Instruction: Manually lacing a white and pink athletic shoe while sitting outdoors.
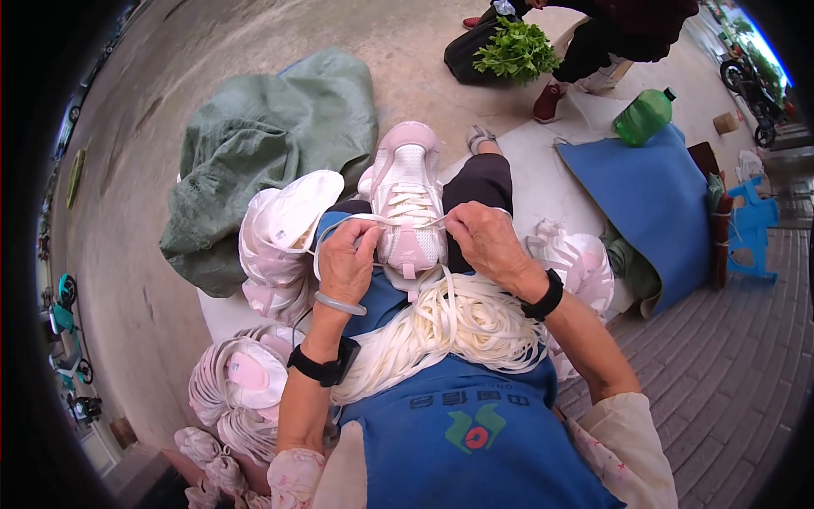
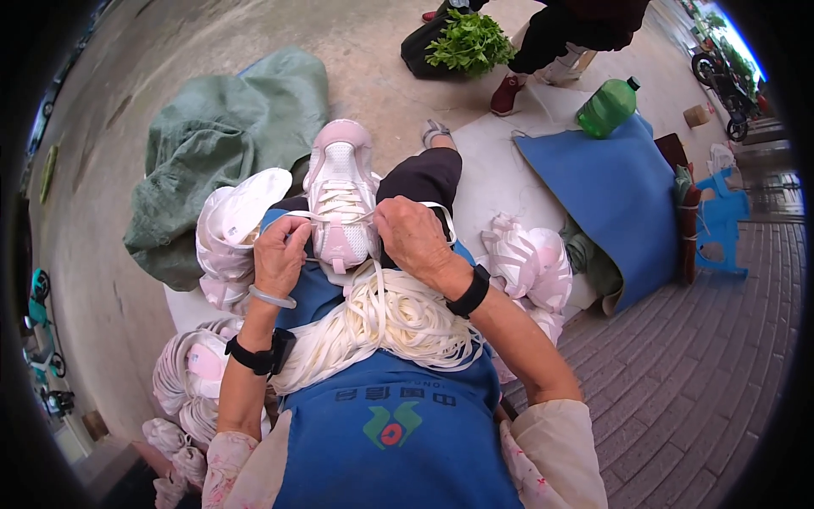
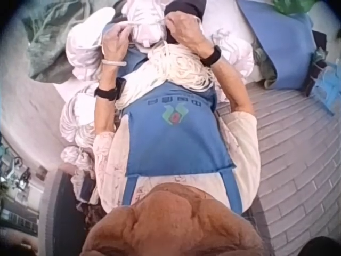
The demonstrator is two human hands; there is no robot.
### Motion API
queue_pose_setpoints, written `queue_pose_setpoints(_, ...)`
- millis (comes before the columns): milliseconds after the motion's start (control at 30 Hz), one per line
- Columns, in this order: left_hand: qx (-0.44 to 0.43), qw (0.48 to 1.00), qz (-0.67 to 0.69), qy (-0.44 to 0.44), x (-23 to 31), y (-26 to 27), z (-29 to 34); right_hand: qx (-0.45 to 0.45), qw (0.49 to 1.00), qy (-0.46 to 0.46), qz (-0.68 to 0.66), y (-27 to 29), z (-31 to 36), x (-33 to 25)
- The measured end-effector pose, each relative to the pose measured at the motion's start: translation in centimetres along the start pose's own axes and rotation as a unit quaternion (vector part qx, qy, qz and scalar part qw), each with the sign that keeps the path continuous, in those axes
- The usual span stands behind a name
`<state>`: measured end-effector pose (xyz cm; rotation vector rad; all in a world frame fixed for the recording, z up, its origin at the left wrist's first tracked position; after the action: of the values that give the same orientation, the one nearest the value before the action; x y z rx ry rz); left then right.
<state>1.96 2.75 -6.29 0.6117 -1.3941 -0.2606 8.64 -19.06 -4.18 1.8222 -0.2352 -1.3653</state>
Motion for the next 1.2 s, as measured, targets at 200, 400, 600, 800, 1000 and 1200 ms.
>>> queue_pose_setpoints(200, 0.029, 0.968, -0.206, -0.138, 1.5, -0.5, 1.0, -0.016, 0.999, -0.028, 0.025, -0.7, 0.3, 0.4)
queue_pose_setpoints(400, 0.014, 0.949, -0.298, -0.105, 2.6, -1.9, 1.8, -0.028, 0.999, -0.023, 0.017, -0.7, 0.1, 0.5)
queue_pose_setpoints(600, -0.017, 0.963, -0.224, -0.15, 0.8, -1.3, 0.9, -0.019, 0.999, 0.035, 0.035, -1.4, 0.2, 0.5)
queue_pose_setpoints(800, 0.017, 0.971, -0.173, -0.167, 1.0, -1.0, 0.8, 0.013, 0.997, 0.014, 0.07, -0.9, 0.5, -0.7)
queue_pose_setpoints(1000, 0.033, 0.95, -0.213, -0.228, 1.6, -2.0, 0.5, 0.046, 0.984, 0.038, 0.165, -0.2, 2.4, -1.8)
queue_pose_setpoints(1200, -0.045, 0.924, -0.332, -0.186, 2.0, -1.2, 1.4, 0.034, 0.967, 0.021, 0.251, -3.3, 3.0, -2.1)
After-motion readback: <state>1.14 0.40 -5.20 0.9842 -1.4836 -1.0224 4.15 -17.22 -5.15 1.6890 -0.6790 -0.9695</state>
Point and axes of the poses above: each hand's wrist, its own z-axis away from the middle knuckle, its own y-axis out of the back of the hand, x = y × z, the point moved 1 cm from there along -z, towards the middle knuckle, and after that the axes turned 2 degrees about -z, right-handed, at the moved point
